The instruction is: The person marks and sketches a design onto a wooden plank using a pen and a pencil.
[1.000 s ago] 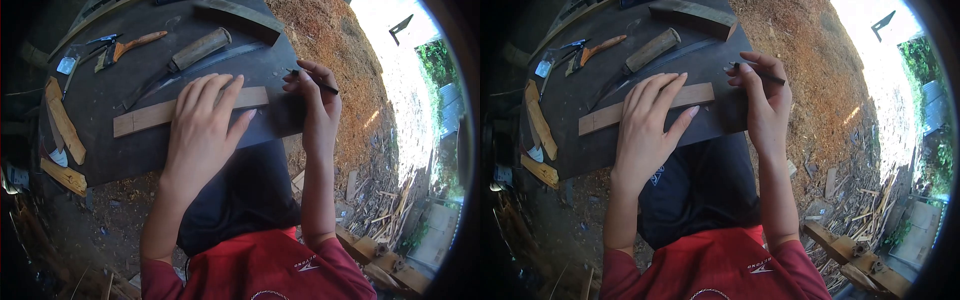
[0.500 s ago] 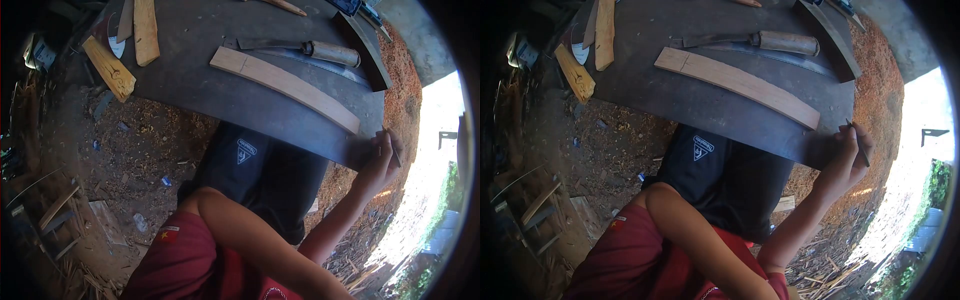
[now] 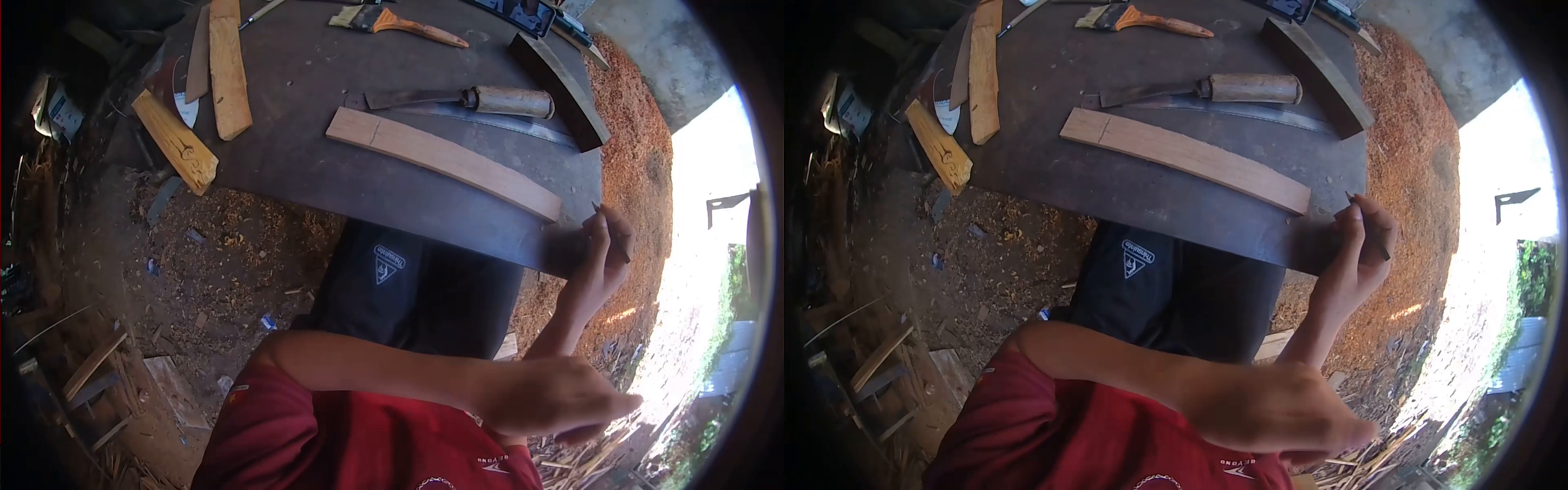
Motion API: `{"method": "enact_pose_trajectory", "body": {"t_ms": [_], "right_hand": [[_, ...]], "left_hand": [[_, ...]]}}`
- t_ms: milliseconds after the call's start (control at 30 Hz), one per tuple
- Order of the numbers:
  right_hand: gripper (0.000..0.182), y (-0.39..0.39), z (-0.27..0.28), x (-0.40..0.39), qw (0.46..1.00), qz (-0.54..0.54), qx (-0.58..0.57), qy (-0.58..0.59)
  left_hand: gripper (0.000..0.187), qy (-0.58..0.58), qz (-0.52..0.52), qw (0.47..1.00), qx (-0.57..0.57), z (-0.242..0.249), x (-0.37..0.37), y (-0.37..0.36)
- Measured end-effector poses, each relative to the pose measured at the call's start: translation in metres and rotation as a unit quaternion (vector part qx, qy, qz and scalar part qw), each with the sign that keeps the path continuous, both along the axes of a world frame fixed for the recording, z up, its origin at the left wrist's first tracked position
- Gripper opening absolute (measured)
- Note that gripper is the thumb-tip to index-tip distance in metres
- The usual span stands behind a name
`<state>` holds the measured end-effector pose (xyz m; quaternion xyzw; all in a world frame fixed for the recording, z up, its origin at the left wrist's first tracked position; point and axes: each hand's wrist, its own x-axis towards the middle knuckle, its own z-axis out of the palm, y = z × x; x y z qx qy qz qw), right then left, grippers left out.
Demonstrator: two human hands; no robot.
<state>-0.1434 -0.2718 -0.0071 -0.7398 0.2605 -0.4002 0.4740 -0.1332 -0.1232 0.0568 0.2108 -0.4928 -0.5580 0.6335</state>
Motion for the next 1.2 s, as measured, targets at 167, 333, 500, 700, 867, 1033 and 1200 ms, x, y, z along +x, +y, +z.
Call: {"method": "enact_pose_trajectory", "body": {"t_ms": [167,333,500,700,867,1033,1200], "right_hand": [[0.018,0.008,0.006,0.000,0.999,0.024,0.003,0.023],[0.027,0.012,0.019,0.008,0.979,0.058,-0.139,0.137],[0.049,0.020,0.018,0.026,0.978,0.055,-0.170,0.108],[0.045,0.019,0.007,0.024,0.959,0.057,-0.237,0.141],[0.028,0.025,0.013,0.026,0.959,0.060,-0.235,0.145],[0.024,0.027,0.014,0.025,0.942,0.064,-0.278,0.175],[0.023,0.024,0.013,0.025,0.937,0.064,-0.293,0.179]], "left_hand": [[0.013,-0.254,0.424,0.864,0.097,-0.018,0.054,0.067],[0.011,-0.319,0.539,0.758,0.183,-0.020,0.081,0.123],[0.012,-0.371,0.613,0.670,0.194,-0.032,0.097,0.150],[0.009,-0.452,0.670,0.558,0.185,-0.035,0.117,0.159],[0.013,-0.506,0.692,0.474,0.203,-0.039,0.129,0.166],[0.022,-0.532,0.677,0.461,0.215,-0.039,0.139,0.164],[0.025,-0.565,0.653,0.450,0.231,-0.037,0.149,0.156]]}}
